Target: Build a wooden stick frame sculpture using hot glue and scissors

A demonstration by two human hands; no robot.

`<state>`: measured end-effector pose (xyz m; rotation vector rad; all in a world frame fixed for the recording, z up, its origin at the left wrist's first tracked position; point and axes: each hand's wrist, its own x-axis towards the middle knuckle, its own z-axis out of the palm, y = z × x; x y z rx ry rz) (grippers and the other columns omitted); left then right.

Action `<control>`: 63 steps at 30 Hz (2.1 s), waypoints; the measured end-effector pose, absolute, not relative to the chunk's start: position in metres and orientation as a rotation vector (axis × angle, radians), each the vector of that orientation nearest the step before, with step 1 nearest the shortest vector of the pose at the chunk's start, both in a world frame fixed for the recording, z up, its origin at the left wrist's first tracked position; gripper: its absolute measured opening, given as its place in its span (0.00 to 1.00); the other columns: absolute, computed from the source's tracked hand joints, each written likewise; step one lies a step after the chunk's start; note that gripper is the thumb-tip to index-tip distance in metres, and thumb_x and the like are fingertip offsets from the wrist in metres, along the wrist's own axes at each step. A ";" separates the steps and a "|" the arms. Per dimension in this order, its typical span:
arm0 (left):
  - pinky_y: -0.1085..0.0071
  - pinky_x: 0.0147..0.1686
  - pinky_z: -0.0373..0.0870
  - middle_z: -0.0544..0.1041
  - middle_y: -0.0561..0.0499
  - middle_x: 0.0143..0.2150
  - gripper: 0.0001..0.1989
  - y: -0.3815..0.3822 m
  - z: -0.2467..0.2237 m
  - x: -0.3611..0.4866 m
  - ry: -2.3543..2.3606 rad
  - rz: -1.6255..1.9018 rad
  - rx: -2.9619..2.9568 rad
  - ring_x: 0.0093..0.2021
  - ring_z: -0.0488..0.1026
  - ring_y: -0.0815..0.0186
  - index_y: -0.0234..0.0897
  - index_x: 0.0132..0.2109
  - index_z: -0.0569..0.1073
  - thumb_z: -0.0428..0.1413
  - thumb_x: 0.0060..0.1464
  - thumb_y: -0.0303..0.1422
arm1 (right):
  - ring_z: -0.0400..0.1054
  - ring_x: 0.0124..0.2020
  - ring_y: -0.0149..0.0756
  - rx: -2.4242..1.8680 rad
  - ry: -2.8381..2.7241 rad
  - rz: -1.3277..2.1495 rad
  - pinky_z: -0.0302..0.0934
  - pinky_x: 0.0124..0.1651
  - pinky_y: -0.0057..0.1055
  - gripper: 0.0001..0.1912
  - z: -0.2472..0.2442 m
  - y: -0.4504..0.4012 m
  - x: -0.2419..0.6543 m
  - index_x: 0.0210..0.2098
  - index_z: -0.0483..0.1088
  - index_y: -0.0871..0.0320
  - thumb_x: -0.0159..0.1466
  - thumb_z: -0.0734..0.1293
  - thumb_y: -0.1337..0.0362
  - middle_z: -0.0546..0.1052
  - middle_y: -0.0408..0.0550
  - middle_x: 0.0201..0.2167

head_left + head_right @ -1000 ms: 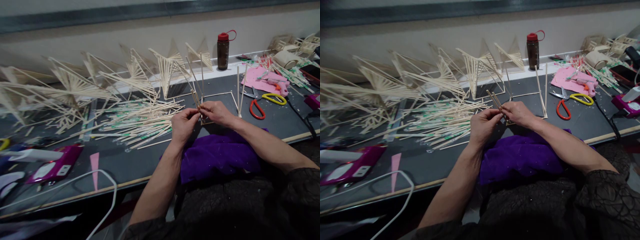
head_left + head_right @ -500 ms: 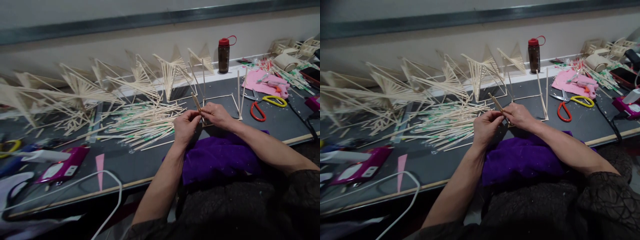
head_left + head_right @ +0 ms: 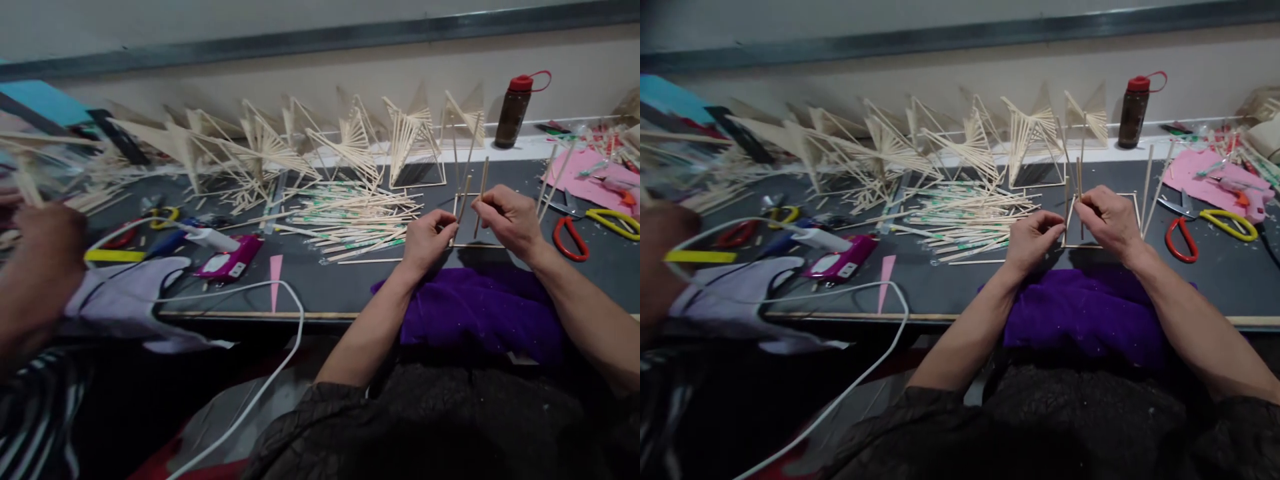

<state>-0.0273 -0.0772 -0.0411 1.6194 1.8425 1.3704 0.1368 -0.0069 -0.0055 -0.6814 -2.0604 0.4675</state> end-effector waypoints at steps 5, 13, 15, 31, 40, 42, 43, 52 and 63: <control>0.70 0.37 0.72 0.83 0.50 0.35 0.05 -0.080 -0.040 -0.028 1.856 1.348 1.606 0.32 0.77 0.67 0.37 0.38 0.79 0.60 0.52 0.29 | 0.66 0.26 0.33 -0.651 -2.071 0.453 0.58 0.32 0.31 0.10 -0.007 -0.008 0.137 0.25 0.69 0.55 0.63 0.64 0.62 0.71 0.42 0.22; 0.71 0.38 0.72 0.82 0.52 0.34 0.05 -0.120 -0.025 -0.039 1.825 1.315 1.746 0.34 0.78 0.66 0.40 0.36 0.80 0.58 0.55 0.31 | 0.64 0.23 0.32 -0.628 -2.078 0.425 0.58 0.29 0.31 0.11 -0.001 -0.017 0.138 0.23 0.69 0.54 0.62 0.64 0.61 0.71 0.43 0.20; 0.70 0.40 0.72 0.83 0.52 0.34 0.05 -0.139 -0.025 -0.048 1.883 1.273 1.814 0.35 0.78 0.65 0.41 0.35 0.80 0.58 0.55 0.31 | 0.64 0.23 0.32 -0.571 -2.118 0.416 0.58 0.29 0.31 0.12 0.001 -0.023 0.138 0.23 0.68 0.54 0.63 0.63 0.61 0.72 0.44 0.21; 0.71 0.36 0.72 0.84 0.54 0.36 0.08 -0.231 -0.038 -0.120 2.393 1.305 1.506 0.33 0.78 0.66 0.42 0.36 0.80 0.57 0.55 0.37 | 0.59 0.26 0.34 -0.019 -2.717 -0.272 0.44 0.29 0.34 0.15 -0.034 -0.078 0.099 0.30 0.72 0.58 0.70 0.59 0.64 0.72 0.48 0.26; 0.71 0.40 0.74 0.83 0.53 0.36 0.09 -0.238 -0.044 -0.110 2.355 1.281 1.584 0.34 0.78 0.66 0.41 0.37 0.80 0.56 0.57 0.37 | 0.60 0.31 0.36 -0.025 -2.828 -0.346 0.46 0.31 0.34 0.14 -0.023 -0.077 0.089 0.32 0.72 0.58 0.71 0.58 0.69 0.73 0.49 0.29; 0.72 0.40 0.74 0.83 0.53 0.36 0.10 -0.239 -0.044 -0.110 2.375 1.288 1.576 0.33 0.78 0.66 0.40 0.38 0.81 0.56 0.57 0.37 | 0.61 0.32 0.36 0.005 -2.864 -0.368 0.45 0.30 0.34 0.13 -0.018 -0.081 0.084 0.33 0.72 0.59 0.71 0.58 0.70 0.73 0.49 0.30; 0.72 0.40 0.74 0.83 0.53 0.36 0.10 -0.240 -0.044 -0.110 2.384 1.292 1.572 0.33 0.78 0.67 0.40 0.38 0.81 0.56 0.57 0.37 | 0.61 0.33 0.36 0.025 -2.890 -0.371 0.45 0.30 0.33 0.13 -0.016 -0.082 0.082 0.34 0.72 0.59 0.71 0.58 0.70 0.73 0.49 0.31; 0.73 0.37 0.73 0.83 0.53 0.35 0.10 -0.253 -0.045 -0.122 2.512 1.283 1.475 0.33 0.78 0.67 0.39 0.37 0.81 0.57 0.56 0.37 | 0.63 0.34 0.36 0.047 -3.105 -0.403 0.49 0.30 0.32 0.12 -0.010 -0.079 0.079 0.42 0.71 0.60 0.72 0.56 0.70 0.74 0.51 0.37; 0.68 0.36 0.69 0.79 0.45 0.47 0.14 -0.192 -0.038 -0.126 2.504 0.259 2.114 0.47 0.76 0.58 0.41 0.48 0.80 0.50 0.64 0.31 | 0.64 0.36 0.36 0.126 -3.173 -0.364 0.54 0.33 0.31 0.12 -0.018 -0.081 0.080 0.44 0.72 0.60 0.72 0.57 0.69 0.74 0.52 0.39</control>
